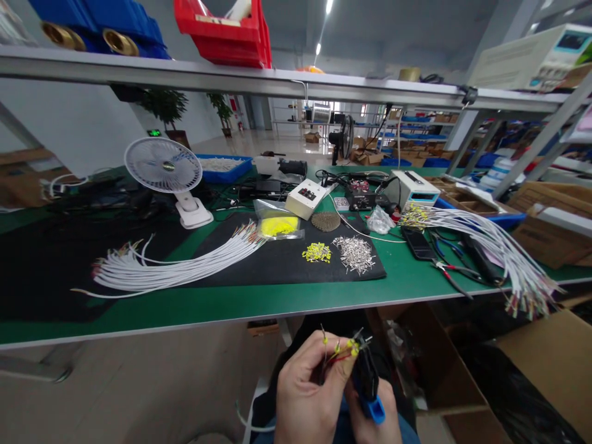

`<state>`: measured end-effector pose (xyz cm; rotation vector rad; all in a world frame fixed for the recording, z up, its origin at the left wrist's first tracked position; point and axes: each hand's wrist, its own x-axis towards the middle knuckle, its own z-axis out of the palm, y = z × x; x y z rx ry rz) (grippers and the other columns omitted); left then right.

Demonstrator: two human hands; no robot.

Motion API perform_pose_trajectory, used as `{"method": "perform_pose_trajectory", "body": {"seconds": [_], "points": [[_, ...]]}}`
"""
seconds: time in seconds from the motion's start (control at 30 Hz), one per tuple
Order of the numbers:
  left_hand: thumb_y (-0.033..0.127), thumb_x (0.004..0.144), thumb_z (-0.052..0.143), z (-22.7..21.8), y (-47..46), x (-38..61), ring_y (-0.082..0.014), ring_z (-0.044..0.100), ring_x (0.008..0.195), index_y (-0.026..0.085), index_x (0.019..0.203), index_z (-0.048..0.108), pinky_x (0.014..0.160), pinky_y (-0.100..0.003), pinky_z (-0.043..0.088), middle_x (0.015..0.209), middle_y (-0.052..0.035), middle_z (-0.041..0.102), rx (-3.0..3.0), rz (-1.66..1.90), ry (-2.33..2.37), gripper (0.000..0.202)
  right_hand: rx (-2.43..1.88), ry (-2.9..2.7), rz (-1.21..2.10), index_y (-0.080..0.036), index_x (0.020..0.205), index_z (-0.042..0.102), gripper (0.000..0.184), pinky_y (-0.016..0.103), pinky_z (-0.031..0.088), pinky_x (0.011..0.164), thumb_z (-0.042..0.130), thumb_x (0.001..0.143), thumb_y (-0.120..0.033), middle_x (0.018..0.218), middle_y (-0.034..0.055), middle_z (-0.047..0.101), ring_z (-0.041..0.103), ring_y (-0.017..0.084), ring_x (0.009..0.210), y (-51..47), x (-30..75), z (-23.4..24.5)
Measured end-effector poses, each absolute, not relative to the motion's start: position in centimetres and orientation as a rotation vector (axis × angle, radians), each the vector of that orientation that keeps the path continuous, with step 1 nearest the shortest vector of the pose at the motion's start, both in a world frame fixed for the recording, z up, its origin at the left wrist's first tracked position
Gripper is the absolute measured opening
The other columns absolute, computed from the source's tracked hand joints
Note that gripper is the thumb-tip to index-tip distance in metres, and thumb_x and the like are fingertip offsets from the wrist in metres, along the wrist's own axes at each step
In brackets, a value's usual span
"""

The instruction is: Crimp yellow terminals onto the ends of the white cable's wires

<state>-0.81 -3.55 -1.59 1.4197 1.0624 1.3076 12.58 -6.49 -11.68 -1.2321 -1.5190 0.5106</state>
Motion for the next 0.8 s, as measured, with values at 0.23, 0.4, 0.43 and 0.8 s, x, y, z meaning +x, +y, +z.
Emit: {"method": "perform_pose_trajectory", "body": {"seconds": [0.23, 0.4, 0.43, 0.8], "points": [[0.025, 0.095, 0.072, -1.2, -4.0, -1.0, -0.0167, 0.066, 0.073, 0.020, 0.090, 0.080, 0.064, -0.020, 0.050, 0.084, -0.0057, 0.071, 1.502, 1.364, 0.980, 0.011, -1.239, -1.423, 0.661, -0.020, 0.100, 0.072, 0.035, 0.023, 0.058, 0.060, 0.057, 0.103, -0.051, 0.076, 0.0043, 0.074, 0.071, 0.020, 0.061, -7.4, 12.4, -11.1], [0.022, 0.097, 0.069, -1.5, -3.8, -1.1, -0.0152, 0.066, 0.073, 0.020, 0.092, 0.078, 0.063, -0.019, 0.051, 0.086, -0.0044, 0.071, 1.559, 1.401, 0.988, 0.010, -1.208, -1.392, 0.762, -0.023, 0.129, 0.068, 0.041, 0.030, 0.061, 0.091, 0.059, 0.103, -0.054, 0.119, 0.0109, 0.076, 0.076, 0.028, 0.106, -7.7, 12.7, -11.2], [0.022, 0.097, 0.069, -1.5, -3.8, -1.1, -0.0147, 0.065, 0.073, 0.021, 0.092, 0.078, 0.063, -0.018, 0.050, 0.086, -0.0039, 0.071, 1.551, 1.407, 1.012, 0.010, -1.200, -1.399, 0.775, -0.025, 0.134, 0.066, 0.042, 0.033, 0.059, 0.099, 0.058, 0.103, -0.053, 0.128, 0.0111, 0.074, 0.073, 0.029, 0.115, -7.8, 12.8, -11.2], [0.035, 0.097, 0.071, -1.2, -3.3, -1.1, -0.0148, 0.066, 0.078, 0.017, 0.093, 0.075, 0.071, -0.019, 0.053, 0.087, -0.0042, 0.070, 1.265, 1.311, 1.080, 0.019, -1.224, -1.426, 0.756, -0.022, 0.145, 0.064, 0.045, 0.042, 0.054, 0.111, 0.058, 0.105, -0.043, 0.128, 0.0113, 0.076, 0.066, 0.033, 0.130, -8.8, 12.5, -9.2]]}}
